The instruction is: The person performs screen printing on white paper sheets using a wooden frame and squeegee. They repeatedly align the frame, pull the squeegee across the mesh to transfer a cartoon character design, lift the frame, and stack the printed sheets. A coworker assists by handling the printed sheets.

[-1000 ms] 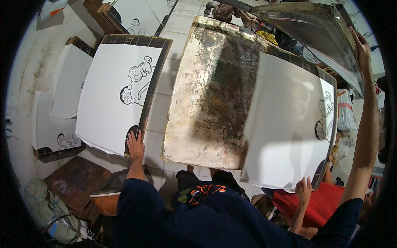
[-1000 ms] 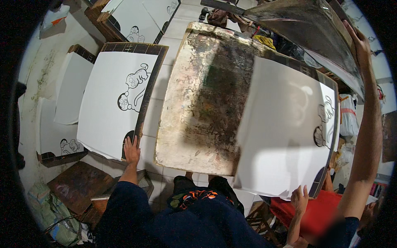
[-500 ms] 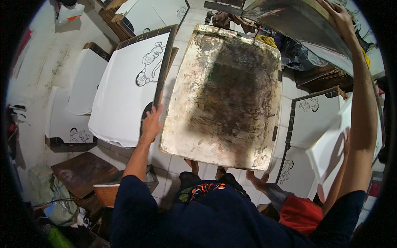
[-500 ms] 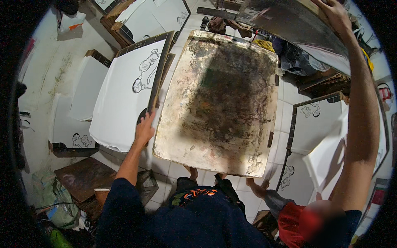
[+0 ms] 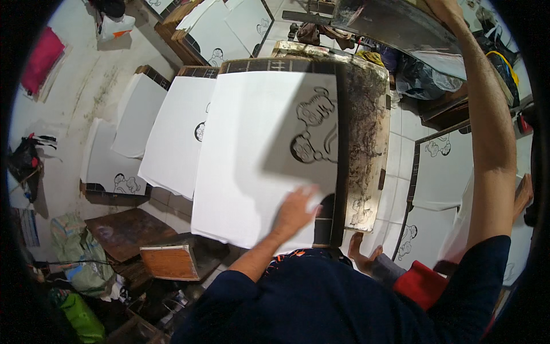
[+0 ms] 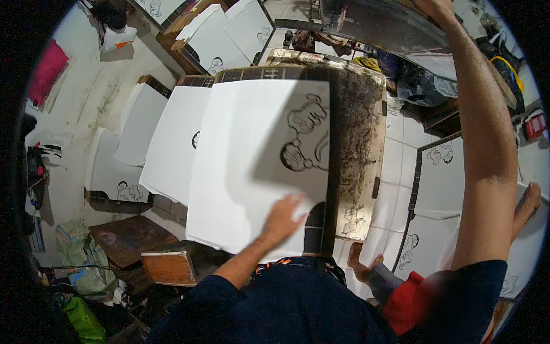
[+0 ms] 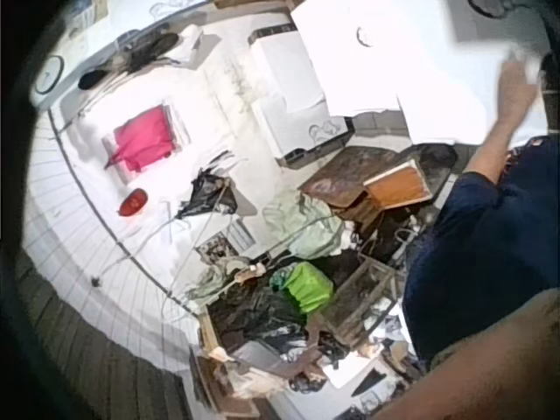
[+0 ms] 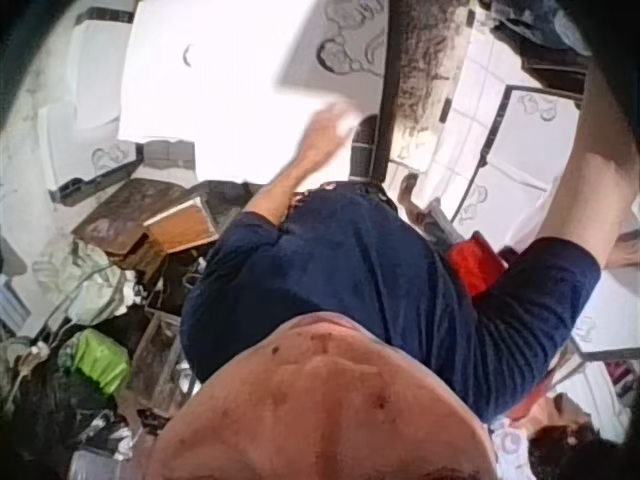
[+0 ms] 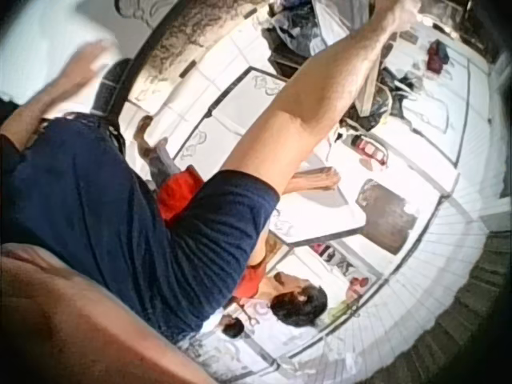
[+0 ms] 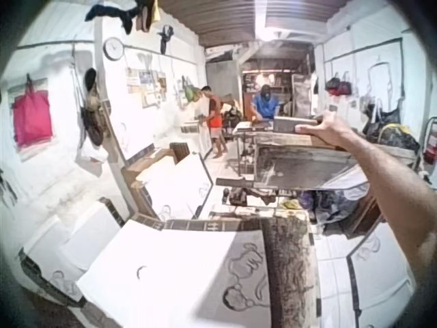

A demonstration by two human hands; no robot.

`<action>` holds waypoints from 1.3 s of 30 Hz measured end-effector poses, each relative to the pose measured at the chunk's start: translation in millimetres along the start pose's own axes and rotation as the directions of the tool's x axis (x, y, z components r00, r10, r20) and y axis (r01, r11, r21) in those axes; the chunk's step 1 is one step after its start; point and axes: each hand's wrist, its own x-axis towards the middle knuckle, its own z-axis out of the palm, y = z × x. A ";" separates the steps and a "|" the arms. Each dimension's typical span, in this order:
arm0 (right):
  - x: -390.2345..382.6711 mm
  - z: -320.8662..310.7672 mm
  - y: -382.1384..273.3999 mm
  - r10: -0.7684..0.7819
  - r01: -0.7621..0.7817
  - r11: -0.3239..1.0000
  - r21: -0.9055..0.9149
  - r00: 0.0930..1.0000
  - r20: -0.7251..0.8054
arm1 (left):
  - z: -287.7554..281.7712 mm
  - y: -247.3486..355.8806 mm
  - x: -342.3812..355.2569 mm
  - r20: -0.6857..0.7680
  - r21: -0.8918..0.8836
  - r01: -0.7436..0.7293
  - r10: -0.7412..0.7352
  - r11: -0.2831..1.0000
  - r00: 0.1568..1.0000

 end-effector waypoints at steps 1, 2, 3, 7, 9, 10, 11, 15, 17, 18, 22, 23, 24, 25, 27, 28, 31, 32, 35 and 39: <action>0.5 -0.4 0.1 0.033 -0.033 0.999 0.003 0.999 0.013 | -7.1 -41.0 -8.5 -0.053 0.136 0.099 -0.093 0.986 0.994; 0.6 -0.9 0.2 0.032 -0.032 0.999 0.005 0.999 0.027 | -15.0 -81.7 -19.7 -0.152 0.234 0.250 -0.219 0.940 0.964; 0.7 -1.3 0.3 0.032 -0.032 0.999 0.004 0.999 0.043 | -29.2 -124.8 -34.0 -0.242 0.255 0.389 -0.331 0.885 0.912; -0.5 -0.3 -0.1 0.037 -0.037 0.999 -0.014 0.999 0.012 | -111.9 -255.4 -98.8 -0.559 0.278 0.718 -0.501 0.638 0.661; -2.2 1.2 -0.7 0.041 -0.041 0.999 -0.002 0.999 0.032 | -144.2 -281.9 -112.1 -0.493 -0.037 0.797 -0.705 0.603 0.510; -3.7 1.9 -0.9 0.043 -0.043 0.999 0.004 0.998 0.041 | -155.2 -287.5 -108.8 -0.403 -0.123 0.717 -0.695 0.686 0.596; -5.6 2.6 -1.2 0.045 -0.046 0.999 0.009 0.998 0.052 | -163.0 -287.2 -103.4 -0.279 -0.213 0.663 -0.695 0.718 0.663; -15.2 4.1 -2.6 0.016 -0.016 1.000 0.017 1.000 0.005 | -155.2 -255.9 -53.9 -0.376 -0.119 0.585 -0.582 0.802 0.721; -16.5 3.3 -4.5 0.046 -0.046 0.999 0.010 0.999 0.009 | -147.7 -238.1 -29.2 -0.330 -0.117 0.558 -0.562 0.821 0.758; -15.7 2.7 -5.5 0.038 -0.038 0.999 -0.005 0.999 0.021 | -144.2 -230.6 -17.3 -0.328 -0.100 0.512 -0.514 0.853 0.792; -4.0 3.1 -6.5 0.041 -0.041 0.996 -0.075 0.999 -0.008 | -135.6 -210.2 12.1 -0.262 -0.024 0.546 -0.532 0.838 0.805; 0.9 3.1 -5.1 0.035 -0.035 0.997 -0.064 0.999 0.011 | -136.3 -206.8 15.4 -0.270 -0.020 0.556 -0.540 0.831 0.797; 6.1 3.3 -3.7 0.030 -0.029 0.998 -0.052 0.999 0.030 | -136.6 -203.6 18.2 -0.270 -0.032 0.560 -0.547 0.828 0.793; 12.6 1.7 -1.3 0.024 -0.022 0.999 -0.040 0.998 0.050 | -137.9 -200.4 20.4 -0.239 -0.055 0.592 -0.587 0.804 0.774; 21.4 6.0 2.7 -0.034 0.033 0.999 -0.031 0.999 -0.039 | -141.9 -195.3 23.5 -0.242 -0.074 0.579 -0.578 0.812 0.779; 28.5 3.3 4.7 -0.026 0.026 0.998 -0.051 1.000 0.001 | -144.4 -193.4 25.5 -0.212 -0.098 0.606 -0.612 0.789 0.762; 44.1 0.3 9.9 -0.018 0.019 0.999 -0.036 1.000 0.015 | -149.7 -189.5 32.8 -0.193 -0.056 0.628 -0.625 0.776 0.756; 48.8 0.4 10.3 -0.016 0.017 1.000 -0.025 1.000 0.014 | -149.8 -189.2 35.3 -0.217 -0.039 0.608 -0.601 0.793 0.769; 58.0 0.8 12.8 0.027 -0.026 0.999 -0.021 0.999 0.019 | -147.7 -189.1 41.9 -0.267 -0.014 0.601 -0.582 0.799 0.768; 63.7 1.5 18.0 -0.043 0.043 0.999 -0.029 0.999 -0.007 | -146.7 -187.6 43.6 -0.280 -0.002 0.612 -0.588 0.791 0.759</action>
